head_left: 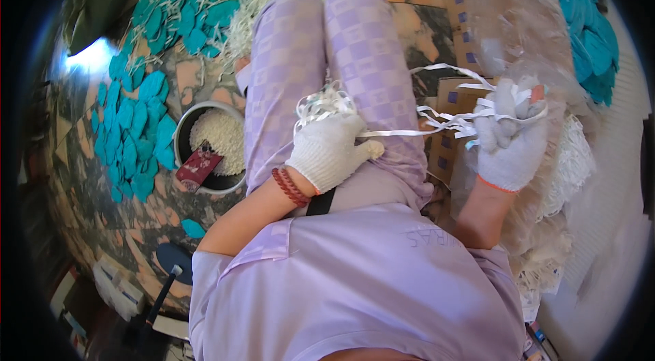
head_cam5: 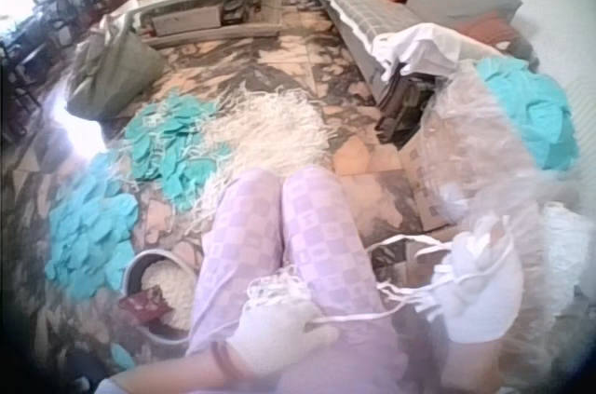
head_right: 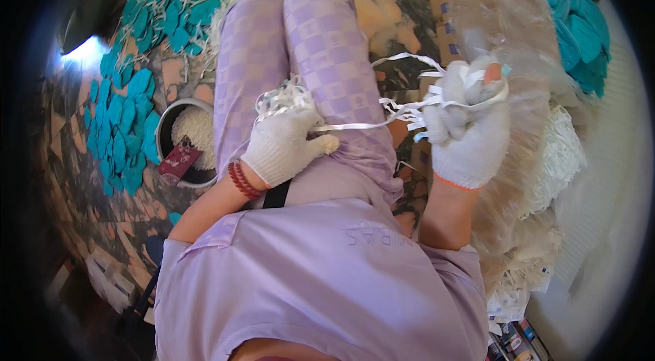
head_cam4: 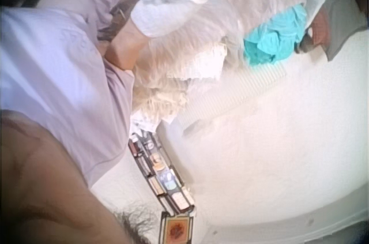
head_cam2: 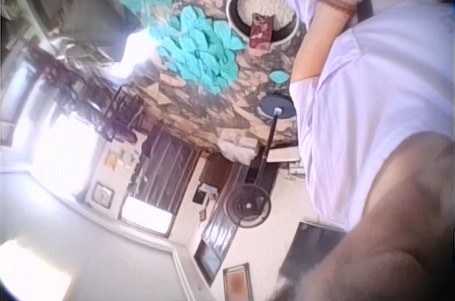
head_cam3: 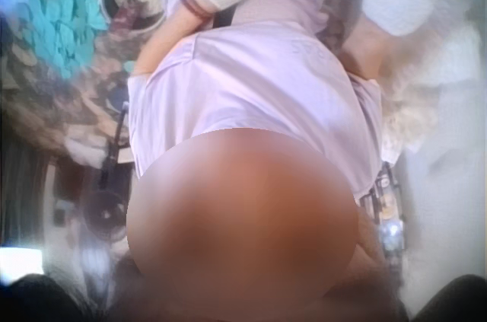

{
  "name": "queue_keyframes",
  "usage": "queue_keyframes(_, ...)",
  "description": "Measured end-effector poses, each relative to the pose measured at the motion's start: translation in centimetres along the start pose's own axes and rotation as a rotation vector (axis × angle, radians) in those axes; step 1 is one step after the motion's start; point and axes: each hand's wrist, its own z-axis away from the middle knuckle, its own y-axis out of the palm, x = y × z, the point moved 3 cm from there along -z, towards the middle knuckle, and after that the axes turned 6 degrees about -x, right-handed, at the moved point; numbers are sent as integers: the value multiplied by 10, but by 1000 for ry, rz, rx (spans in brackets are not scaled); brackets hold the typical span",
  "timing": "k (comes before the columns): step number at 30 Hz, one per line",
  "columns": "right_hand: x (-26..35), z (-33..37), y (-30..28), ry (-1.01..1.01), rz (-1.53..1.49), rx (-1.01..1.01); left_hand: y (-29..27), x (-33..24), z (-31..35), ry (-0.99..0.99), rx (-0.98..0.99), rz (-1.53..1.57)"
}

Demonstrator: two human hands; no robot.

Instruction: The person organizes and prepares white elastic straps by hand, pulling them from a pile and organizing them for face mask assembly while seated on the floor.

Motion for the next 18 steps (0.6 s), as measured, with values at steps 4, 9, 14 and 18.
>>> queue_keyframes(4, -7, 6, 1, -80, 404, 111, 16, -5, -17, -24, 54, -245)
queue_keyframes(9, 32, 18, -17, -229, 711, -152, 14, 4, -11, 96, -75, -102)
queue_keyframes(14, 199, 65, -41, -1235, 2148, -770, 7, 17, -9, -237, 201, 620)
queue_keyframes(18, 366, 94, -136, -1431, 1910, -1025, 2, 23, -7, -330, 327, 1069)
